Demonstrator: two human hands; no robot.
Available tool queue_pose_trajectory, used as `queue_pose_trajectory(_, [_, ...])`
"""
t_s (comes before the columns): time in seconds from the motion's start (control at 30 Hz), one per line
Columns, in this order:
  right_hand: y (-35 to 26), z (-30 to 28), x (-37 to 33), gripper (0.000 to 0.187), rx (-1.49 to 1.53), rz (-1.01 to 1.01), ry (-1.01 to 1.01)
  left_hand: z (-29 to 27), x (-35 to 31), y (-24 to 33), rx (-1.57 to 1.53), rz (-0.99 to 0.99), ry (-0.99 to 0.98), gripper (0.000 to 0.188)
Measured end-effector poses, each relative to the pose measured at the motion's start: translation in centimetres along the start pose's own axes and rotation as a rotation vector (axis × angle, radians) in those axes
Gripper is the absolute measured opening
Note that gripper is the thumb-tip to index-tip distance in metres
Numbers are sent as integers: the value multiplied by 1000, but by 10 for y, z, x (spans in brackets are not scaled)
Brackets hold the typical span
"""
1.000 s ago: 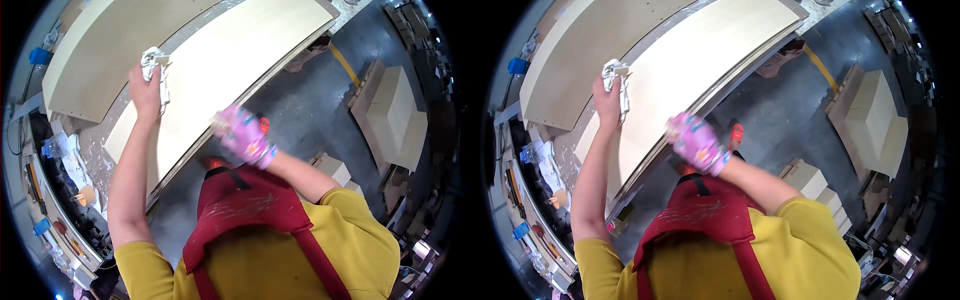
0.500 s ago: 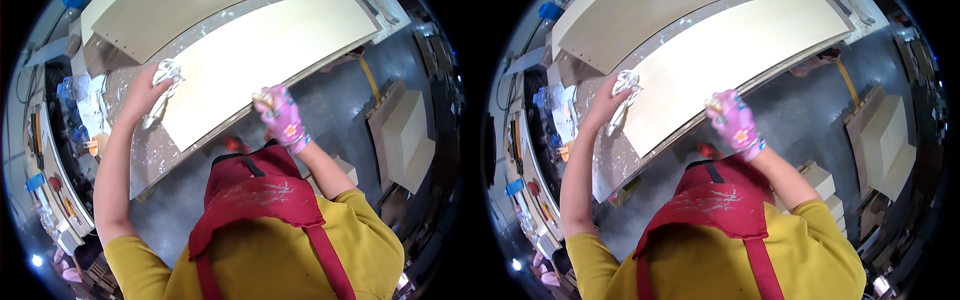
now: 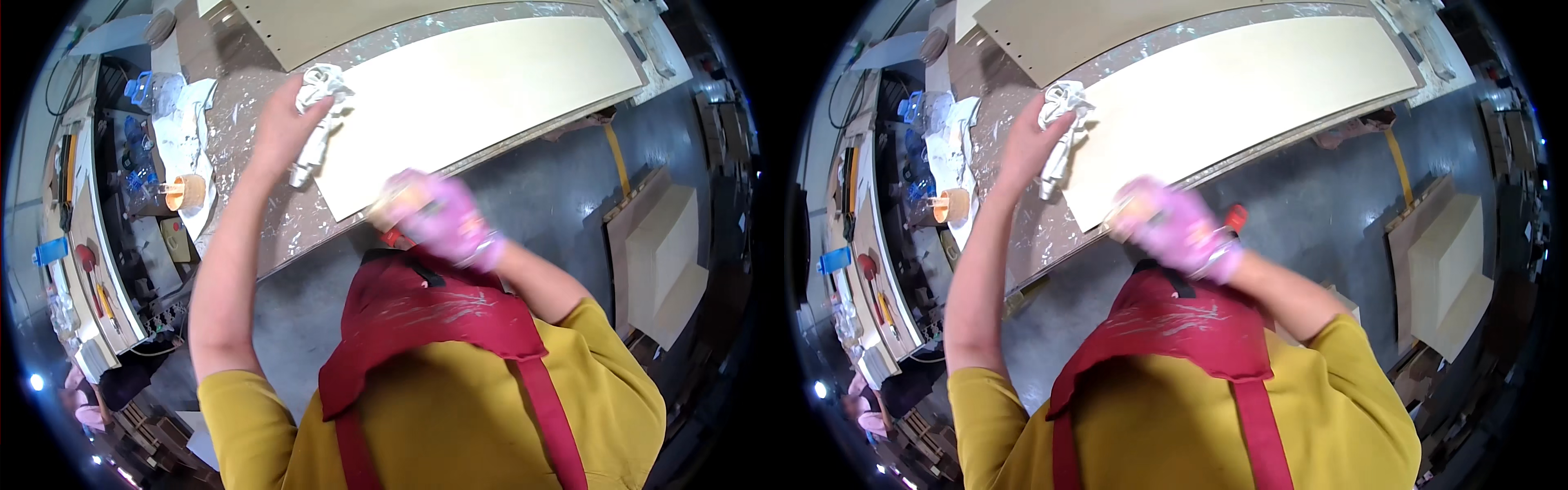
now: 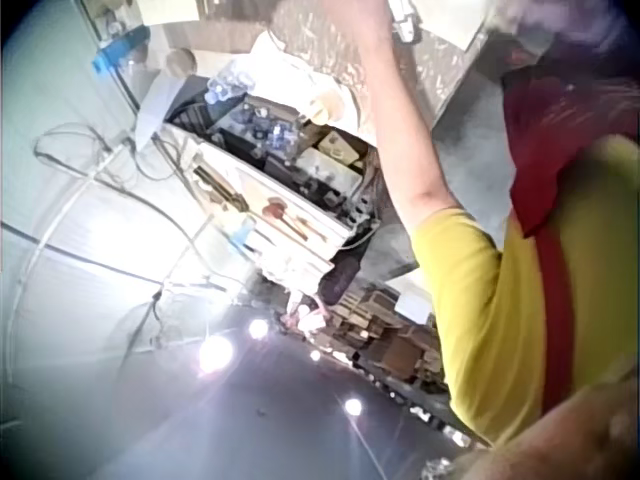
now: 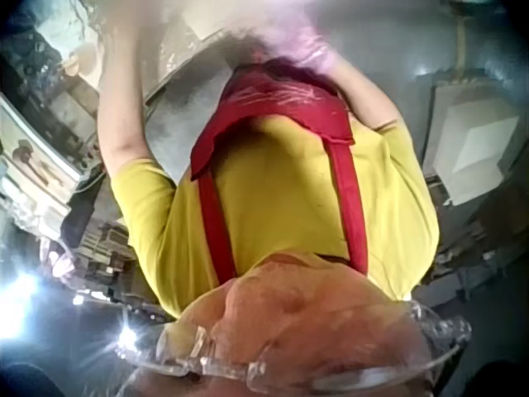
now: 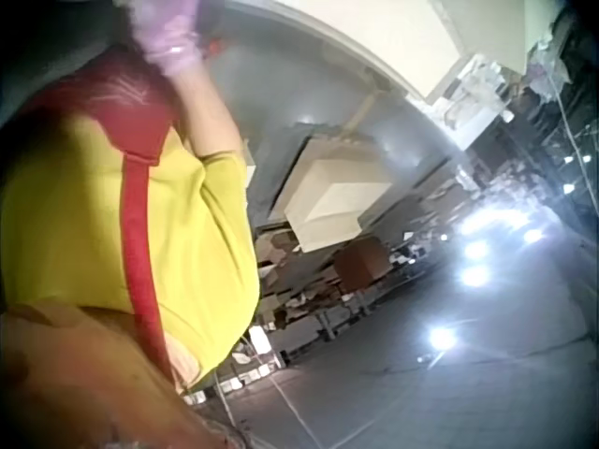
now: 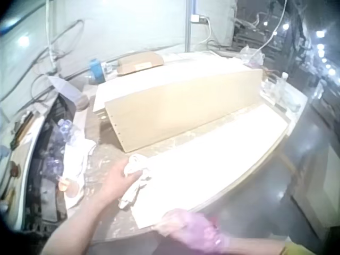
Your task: The person wipes a large curved wooden panel with a white cloth and a small block, moving methodically across the surface. They then pick up a smaller rectangular wooden piece and wipe it thoroughly on all sides before placing it back on the workbench.
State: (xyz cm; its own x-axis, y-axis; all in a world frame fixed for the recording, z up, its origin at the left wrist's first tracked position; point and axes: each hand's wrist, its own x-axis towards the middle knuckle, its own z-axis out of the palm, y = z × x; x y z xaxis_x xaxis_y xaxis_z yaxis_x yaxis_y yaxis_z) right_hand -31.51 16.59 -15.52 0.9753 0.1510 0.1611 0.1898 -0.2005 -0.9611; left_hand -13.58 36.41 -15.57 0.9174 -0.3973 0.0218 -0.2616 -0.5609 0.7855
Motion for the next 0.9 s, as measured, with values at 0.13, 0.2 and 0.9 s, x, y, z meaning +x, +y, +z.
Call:
queue_pose_trajectory(0.13, [-10,-94,51,30,18,233,348,74,-31,48,-55,96,140,45])
queue_pose_trajectory(0.2, [-35,-86,89,29,-85,91,136,117,-43,71,119,271,157,41])
queue_pose_trajectory(0.9, [-30,108,176,10,-624,-726,-1576,165,-48,68,30,153,113,33])
